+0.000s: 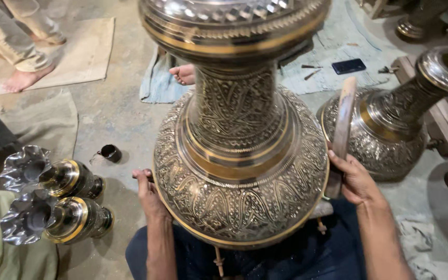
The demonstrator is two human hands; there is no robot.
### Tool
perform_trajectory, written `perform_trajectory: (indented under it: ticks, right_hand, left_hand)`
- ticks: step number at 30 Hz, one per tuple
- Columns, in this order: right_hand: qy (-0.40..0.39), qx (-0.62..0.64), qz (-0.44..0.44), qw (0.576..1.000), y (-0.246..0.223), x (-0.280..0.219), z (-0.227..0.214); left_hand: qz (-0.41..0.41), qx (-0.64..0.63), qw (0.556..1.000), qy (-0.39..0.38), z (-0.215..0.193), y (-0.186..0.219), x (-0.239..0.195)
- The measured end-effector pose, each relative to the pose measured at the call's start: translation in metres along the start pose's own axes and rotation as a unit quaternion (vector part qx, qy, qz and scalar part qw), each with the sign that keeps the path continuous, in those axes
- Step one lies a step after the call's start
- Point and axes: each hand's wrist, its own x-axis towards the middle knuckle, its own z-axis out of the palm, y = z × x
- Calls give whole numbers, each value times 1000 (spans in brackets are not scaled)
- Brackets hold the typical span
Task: The person uses a chisel and a wooden mallet to engrave intricate patterns onto the surface of a large brass vase. They repeatedly strike the chisel to create detailed designs on the vase's body.
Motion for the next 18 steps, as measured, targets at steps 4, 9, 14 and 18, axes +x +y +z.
perform_trajectory:
  ticks: [4, 9, 14, 18]
  right_hand:
    - [32, -8, 36, 999, -7, 5, 0]
    - [49, -26, 26, 998, -9, 14, -12]
    - [35, -14, 26, 999, -6, 35, -29]
    - [28, -22, 23, 999, -14, 54, -31]
  left_hand:
    - [24, 68, 997, -9, 24, 16, -13]
    - [6, 134, 991, -7, 44, 25, -21]
    - [38, 143, 989, 2, 52, 19, -25]
    - [51, 132, 990, 10, 61, 13, -24]
